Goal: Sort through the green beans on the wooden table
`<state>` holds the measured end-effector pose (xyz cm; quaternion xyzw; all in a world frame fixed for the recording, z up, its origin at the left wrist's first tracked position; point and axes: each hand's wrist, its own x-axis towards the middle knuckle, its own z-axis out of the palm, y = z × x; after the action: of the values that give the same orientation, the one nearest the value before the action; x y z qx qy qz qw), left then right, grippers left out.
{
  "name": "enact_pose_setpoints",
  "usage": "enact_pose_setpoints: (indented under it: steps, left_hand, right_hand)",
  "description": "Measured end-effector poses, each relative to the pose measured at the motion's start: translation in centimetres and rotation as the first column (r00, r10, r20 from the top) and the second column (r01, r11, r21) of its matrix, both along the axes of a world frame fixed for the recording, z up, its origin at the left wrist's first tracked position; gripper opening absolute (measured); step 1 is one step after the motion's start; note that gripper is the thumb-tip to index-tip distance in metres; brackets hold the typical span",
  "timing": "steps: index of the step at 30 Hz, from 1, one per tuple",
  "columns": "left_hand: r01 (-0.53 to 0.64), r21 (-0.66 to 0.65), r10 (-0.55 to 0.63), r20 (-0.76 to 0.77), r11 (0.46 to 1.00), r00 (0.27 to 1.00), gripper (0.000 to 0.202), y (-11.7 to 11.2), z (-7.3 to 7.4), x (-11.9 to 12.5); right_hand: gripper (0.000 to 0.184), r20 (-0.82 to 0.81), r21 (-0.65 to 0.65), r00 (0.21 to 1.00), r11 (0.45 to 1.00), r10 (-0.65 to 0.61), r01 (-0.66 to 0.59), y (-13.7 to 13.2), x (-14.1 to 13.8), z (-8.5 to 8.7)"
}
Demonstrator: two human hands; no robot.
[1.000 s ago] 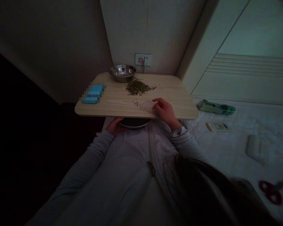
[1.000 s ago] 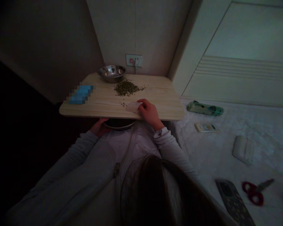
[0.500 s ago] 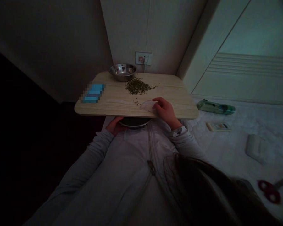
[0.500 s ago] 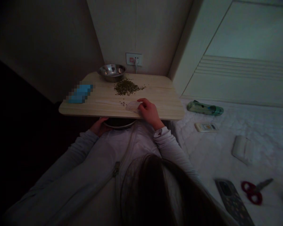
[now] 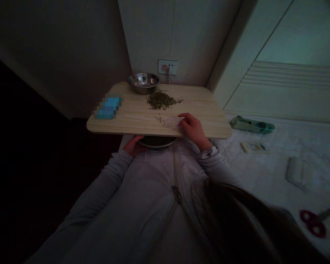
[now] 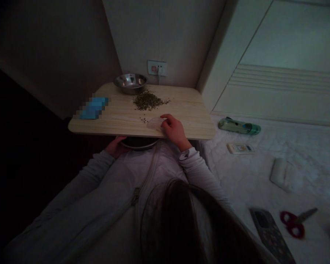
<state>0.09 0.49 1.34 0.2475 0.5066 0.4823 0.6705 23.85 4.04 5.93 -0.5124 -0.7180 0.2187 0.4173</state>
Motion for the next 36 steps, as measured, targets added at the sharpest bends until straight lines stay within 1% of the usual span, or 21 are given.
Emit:
enact_pose_setpoints:
  steps: [5,9,17,23,32,36]
  left_hand:
    - [-0.003,-0.003,0.003,0.016,1.0,1.0,0.015,-0.06,0.21,0.1]
    - [0.0,-0.015,0.0,0.01,1.0,1.0,0.014,-0.07,0.32,0.13]
    - [0.008,-0.002,-0.008,0.0,1.0,1.0,0.014,0.03,0.0,0.03]
    - [0.004,-0.002,-0.004,0.013,1.0,1.0,0.012,-0.04,0.11,0.08]
    - [0.035,0.008,-0.034,-0.019,0.999,0.999,0.026,0.12,-0.3,-0.17]
    - [0.025,0.005,-0.025,-0.006,1.0,1.0,0.019,0.08,-0.13,-0.06]
  right_hand:
    - [0.032,0.005,0.002,1.0,1.0,-0.016,0.016,-0.08,-0.02,0.15]
    - [0.032,-0.006,0.008,1.0,1.0,-0.002,0.002,-0.09,-0.02,0.1]
    - [0.032,-0.003,0.012,1.0,1.0,-0.015,0.015,-0.18,-0.06,0.22]
    - [0.032,-0.005,-0.002,1.0,1.0,-0.015,0.015,-0.1,-0.04,0.2]
    - [0.032,-0.011,0.003,1.0,1.0,-0.006,0.006,-0.01,0.05,-0.01]
    - [0.031,-0.008,0.006,1.0,1.0,-0.003,0.003,0.03,0.06,-0.04]
